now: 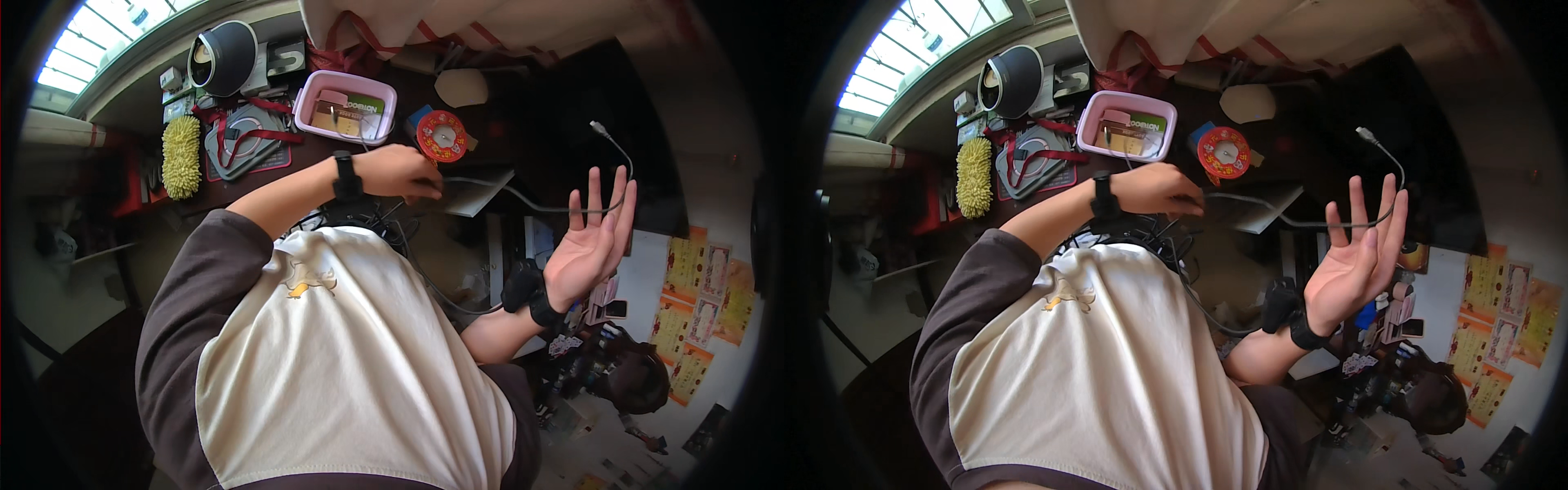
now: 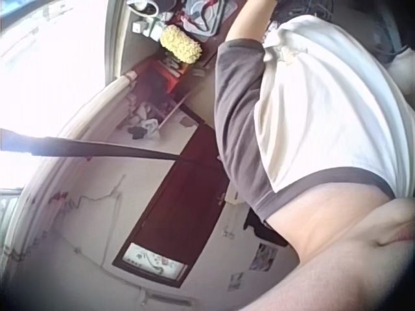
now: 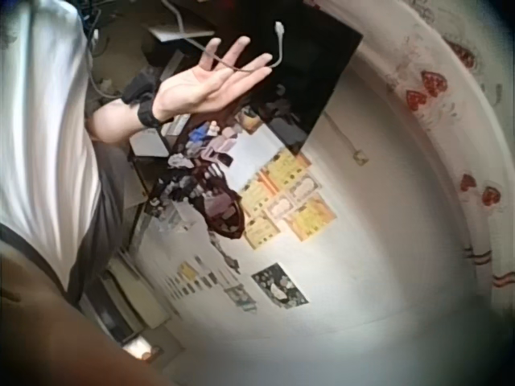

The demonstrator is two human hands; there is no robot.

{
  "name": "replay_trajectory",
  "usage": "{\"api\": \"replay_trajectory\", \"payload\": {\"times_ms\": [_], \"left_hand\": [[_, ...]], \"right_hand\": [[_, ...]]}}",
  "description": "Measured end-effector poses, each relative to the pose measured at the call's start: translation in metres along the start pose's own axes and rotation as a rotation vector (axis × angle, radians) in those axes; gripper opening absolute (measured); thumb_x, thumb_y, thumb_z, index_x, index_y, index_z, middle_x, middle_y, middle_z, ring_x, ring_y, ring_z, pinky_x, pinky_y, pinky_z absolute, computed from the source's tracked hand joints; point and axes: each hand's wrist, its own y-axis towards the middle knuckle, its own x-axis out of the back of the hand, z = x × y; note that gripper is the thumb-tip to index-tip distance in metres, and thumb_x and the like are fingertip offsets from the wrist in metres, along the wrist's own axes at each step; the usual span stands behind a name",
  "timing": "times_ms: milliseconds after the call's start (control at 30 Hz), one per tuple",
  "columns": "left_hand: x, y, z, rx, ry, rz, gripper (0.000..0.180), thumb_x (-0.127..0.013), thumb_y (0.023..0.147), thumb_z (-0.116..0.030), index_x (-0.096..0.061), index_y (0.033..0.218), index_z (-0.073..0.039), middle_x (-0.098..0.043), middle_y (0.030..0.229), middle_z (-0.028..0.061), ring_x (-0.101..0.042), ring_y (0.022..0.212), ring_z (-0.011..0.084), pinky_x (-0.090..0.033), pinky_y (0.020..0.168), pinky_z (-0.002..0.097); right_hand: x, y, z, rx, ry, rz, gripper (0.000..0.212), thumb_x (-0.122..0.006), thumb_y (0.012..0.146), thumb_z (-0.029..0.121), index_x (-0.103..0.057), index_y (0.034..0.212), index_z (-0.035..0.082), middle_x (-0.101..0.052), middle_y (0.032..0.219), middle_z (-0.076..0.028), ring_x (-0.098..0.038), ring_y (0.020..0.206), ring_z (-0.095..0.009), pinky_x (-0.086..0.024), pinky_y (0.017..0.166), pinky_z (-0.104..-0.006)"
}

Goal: The person sorts various household items and accessories into a pink container, including cables, lanyards, and small pouches, before placing the container into a cabinet.

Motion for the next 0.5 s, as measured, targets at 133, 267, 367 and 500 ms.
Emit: {"api": "replay_trajectory", "payload": {"times_ms": [133, 267, 367, 500], "left_hand": [[-0.006, 0.002, -0.012, -0.100, 0.077, -0.420, 0.018, -0.065, 0.083, -0.020, -0.065, 0.091, -0.004, -0.064, 0.075, 0.0097, -0.062, 0.064, 0.0189, -0.048, 0.062, 0.0285], [-0.007, 0.014, -0.016, 0.031, -0.033, -0.683, 0.018, -0.066, 0.083, -0.016, -0.064, 0.089, 0.001, -0.063, 0.079, 0.0037, -0.057, 0.071, 0.0094, -0.045, 0.062, 0.0234], [-0.021, 0.025, -0.028, 0.083, -0.403, -0.885, 0.019, -0.063, 0.087, -0.015, -0.061, 0.092, 0.003, -0.058, 0.078, -0.0015, -0.051, 0.070, 0.0048, -0.042, 0.061, 0.0198], [-0.026, 0.028, -0.064, 0.029, -0.219, -0.800, 0.021, -0.061, 0.088, -0.018, -0.061, 0.094, 0.002, -0.056, 0.070, 0.0018, -0.049, 0.065, 0.0060, -0.041, 0.059, 0.0215]], "right_hand": [[0.064, 0.007, -0.040, -0.054, 0.063, -0.081, 0.048, -0.035, 0.093, 0.010, -0.025, 0.138, -0.004, -0.034, 0.139, -0.020, -0.049, 0.117, -0.033, -0.047, 0.090, -0.0358], [0.114, -0.014, -0.100, -0.295, -0.075, -0.062, 0.047, -0.044, 0.094, 0.015, -0.030, 0.138, 0.002, -0.039, 0.137, -0.015, -0.057, 0.107, -0.025, -0.051, 0.079, -0.0312], [0.135, -0.037, -0.137, -0.488, -0.199, 0.123, 0.032, -0.048, 0.094, 0.016, -0.050, 0.122, 0.002, -0.057, 0.115, -0.009, -0.061, 0.083, -0.014, -0.048, 0.060, -0.0228], [0.138, -0.052, -0.138, -0.520, -0.304, 0.230, 0.020, -0.052, 0.092, 0.017, -0.061, 0.101, 0.002, -0.064, 0.081, -0.003, -0.059, 0.065, -0.007, -0.042, 0.051, -0.0183]]}}
